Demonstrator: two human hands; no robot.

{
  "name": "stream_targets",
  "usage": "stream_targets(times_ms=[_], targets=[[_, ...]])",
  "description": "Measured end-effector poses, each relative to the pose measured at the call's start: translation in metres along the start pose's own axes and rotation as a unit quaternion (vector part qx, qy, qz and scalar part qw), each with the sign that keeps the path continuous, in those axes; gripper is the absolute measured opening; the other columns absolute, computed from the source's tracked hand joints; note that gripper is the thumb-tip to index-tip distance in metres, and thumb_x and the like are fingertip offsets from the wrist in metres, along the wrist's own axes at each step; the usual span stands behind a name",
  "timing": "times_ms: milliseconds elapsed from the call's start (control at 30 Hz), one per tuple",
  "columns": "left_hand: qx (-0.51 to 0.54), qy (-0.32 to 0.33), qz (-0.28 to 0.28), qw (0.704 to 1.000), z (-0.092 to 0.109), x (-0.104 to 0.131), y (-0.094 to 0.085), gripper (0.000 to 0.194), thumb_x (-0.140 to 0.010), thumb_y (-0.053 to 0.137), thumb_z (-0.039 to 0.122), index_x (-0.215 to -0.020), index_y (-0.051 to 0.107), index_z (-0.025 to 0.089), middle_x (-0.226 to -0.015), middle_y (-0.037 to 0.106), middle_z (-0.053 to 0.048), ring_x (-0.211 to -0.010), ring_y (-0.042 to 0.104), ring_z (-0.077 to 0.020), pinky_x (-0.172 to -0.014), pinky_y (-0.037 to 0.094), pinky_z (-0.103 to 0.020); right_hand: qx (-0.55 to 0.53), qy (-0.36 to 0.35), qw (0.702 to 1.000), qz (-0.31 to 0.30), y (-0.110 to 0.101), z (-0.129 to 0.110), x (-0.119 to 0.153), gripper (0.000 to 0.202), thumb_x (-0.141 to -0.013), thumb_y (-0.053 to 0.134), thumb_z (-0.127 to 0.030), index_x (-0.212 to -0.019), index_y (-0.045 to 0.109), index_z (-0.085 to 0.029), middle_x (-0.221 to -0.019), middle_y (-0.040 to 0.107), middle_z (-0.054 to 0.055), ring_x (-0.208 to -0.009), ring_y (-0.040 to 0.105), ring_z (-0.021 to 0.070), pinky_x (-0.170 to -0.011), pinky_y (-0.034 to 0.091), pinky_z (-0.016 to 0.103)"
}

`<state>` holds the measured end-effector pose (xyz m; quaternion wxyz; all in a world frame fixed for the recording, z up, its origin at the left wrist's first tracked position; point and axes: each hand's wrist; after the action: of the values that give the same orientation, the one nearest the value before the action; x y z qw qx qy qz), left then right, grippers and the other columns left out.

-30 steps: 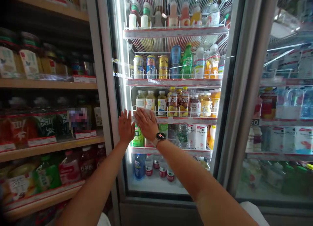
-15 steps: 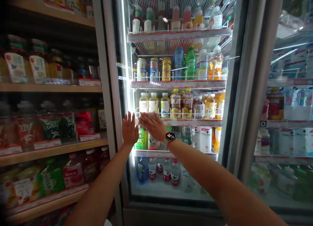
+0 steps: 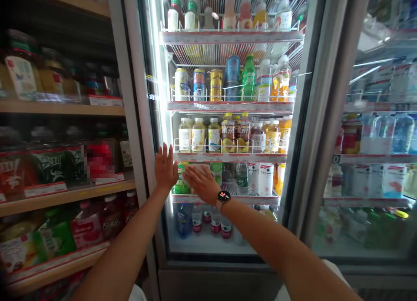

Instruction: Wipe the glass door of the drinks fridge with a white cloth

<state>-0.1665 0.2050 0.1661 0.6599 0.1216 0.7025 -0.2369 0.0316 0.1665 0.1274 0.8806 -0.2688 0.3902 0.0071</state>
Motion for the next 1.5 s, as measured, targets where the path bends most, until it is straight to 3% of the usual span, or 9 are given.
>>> stream_targets(times_ms=[167, 300, 467, 567, 733, 900, 1200, 1300, 1500], targets=[[-0.015, 0.01, 0.01, 1.0, -0.001, -0.001, 0.001, 0.058, -0.1, 0.029, 0.034, -0.155, 0.02, 0.018, -0.162, 0.017, -0.01, -0.151, 0.01, -0.0257, -0.122, 0.013, -0.049, -0.006, -0.042, 0.999, -0.023, 0.011, -0.009, 0.059, 0.058, -0.094, 0.043, -0.015, -0.151, 0.035, -0.02, -0.157, 0.035, 0.007, -0.145, 0.029, 0.0208, -0.119, 0.023, 0.048], [-0.023, 0.009, 0.007, 1.0, -0.001, -0.002, 0.001, 0.059, -0.1, 0.03, 0.034, -0.155, 0.021, 0.019, -0.162, 0.018, -0.011, -0.151, 0.012, -0.0275, -0.121, 0.015, -0.051, -0.004, -0.047, 0.999, -0.023, -0.009, 0.025, 0.059, 0.066, -0.09, 0.046, -0.01, -0.153, 0.03, -0.024, -0.155, 0.039, 0.005, -0.143, 0.034, 0.0191, -0.119, 0.023, 0.045], [-0.03, 0.01, 0.011, 0.999, 0.0, -0.003, -0.001, 0.058, -0.1, 0.028, 0.034, -0.155, 0.021, 0.017, -0.162, 0.018, -0.013, -0.151, 0.011, -0.0278, -0.121, 0.014, -0.051, 0.053, 0.144, 0.987, 0.05, -0.065, 0.11, 0.018, 0.064, -0.096, 0.041, -0.017, -0.156, 0.02, -0.024, -0.16, 0.029, 0.008, -0.148, 0.023, 0.0237, -0.121, 0.005, 0.055], [-0.047, -0.001, 0.012, 0.999, 0.01, -0.006, -0.001, 0.06, -0.1, 0.029, 0.035, -0.156, 0.017, 0.016, -0.162, 0.015, -0.014, -0.151, 0.009, -0.0281, -0.121, 0.012, -0.053, 0.073, 0.219, 0.97, 0.08, -0.084, 0.137, 0.009, 0.061, -0.098, 0.038, -0.023, -0.156, 0.019, -0.025, -0.161, 0.024, 0.007, -0.149, 0.02, 0.0244, -0.12, 0.003, 0.057], [-0.002, 0.019, 0.004, 1.0, 0.067, -0.017, 0.013, 0.065, -0.1, 0.032, 0.038, -0.157, 0.009, 0.016, -0.163, 0.009, -0.012, -0.151, 0.006, -0.0276, -0.123, 0.009, -0.051, 0.057, 0.222, 0.971, 0.073, -0.068, 0.113, 0.035, 0.06, -0.097, 0.039, -0.024, -0.155, 0.023, -0.023, -0.161, 0.026, 0.009, -0.149, 0.019, 0.0245, -0.12, 0.002, 0.058], [0.022, 0.051, -0.019, 0.998, 0.135, -0.018, 0.048, 0.066, -0.099, 0.037, 0.036, -0.156, 0.012, 0.017, -0.162, 0.013, -0.01, -0.15, 0.008, -0.0262, -0.123, 0.013, -0.05, 0.04, 0.193, 0.979, 0.052, -0.041, 0.077, 0.08, 0.06, -0.096, 0.044, -0.024, -0.154, 0.028, -0.024, -0.158, 0.034, 0.01, -0.147, 0.025, 0.0242, -0.12, 0.0, 0.056], [0.005, 0.046, -0.024, 0.999, 0.144, -0.008, 0.069, 0.065, -0.098, 0.04, 0.033, -0.156, 0.014, 0.02, -0.161, 0.016, -0.009, -0.15, 0.008, -0.0254, -0.123, 0.011, -0.05, 0.035, 0.199, 0.979, 0.035, -0.012, 0.045, 0.137, 0.058, -0.096, 0.046, -0.025, -0.152, 0.033, -0.028, -0.152, 0.044, 0.008, -0.142, 0.036, 0.0238, -0.121, 0.0, 0.052], [0.002, 0.04, -0.027, 0.999, 0.145, -0.009, 0.069, 0.064, -0.098, 0.039, 0.033, -0.156, 0.015, 0.02, -0.161, 0.017, -0.009, -0.15, 0.007, -0.0253, -0.123, 0.011, -0.051, 0.033, 0.202, 0.978, 0.032, -0.023, 0.055, 0.124, 0.057, -0.097, 0.044, -0.024, -0.152, 0.031, -0.03, -0.153, 0.042, 0.007, -0.142, 0.036, 0.0219, -0.121, 0.0, 0.05], [0.016, 0.033, -0.043, 0.998, 0.147, -0.009, 0.068, 0.062, -0.099, 0.038, 0.036, -0.155, 0.019, 0.018, -0.161, 0.017, -0.01, -0.15, 0.006, -0.0252, -0.123, 0.01, -0.052, 0.046, 0.265, 0.961, 0.069, -0.073, 0.118, 0.038, 0.064, -0.098, 0.04, -0.023, -0.157, 0.017, -0.026, -0.162, 0.023, 0.008, -0.149, 0.02, 0.0257, -0.121, 0.008, 0.054]])
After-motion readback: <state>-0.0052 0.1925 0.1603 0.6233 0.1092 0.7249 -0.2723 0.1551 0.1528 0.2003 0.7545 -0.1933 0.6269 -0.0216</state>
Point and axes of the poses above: each hand's wrist, its own x-axis away from the middle knuckle, its own y-axis out of the palm, z = x × y
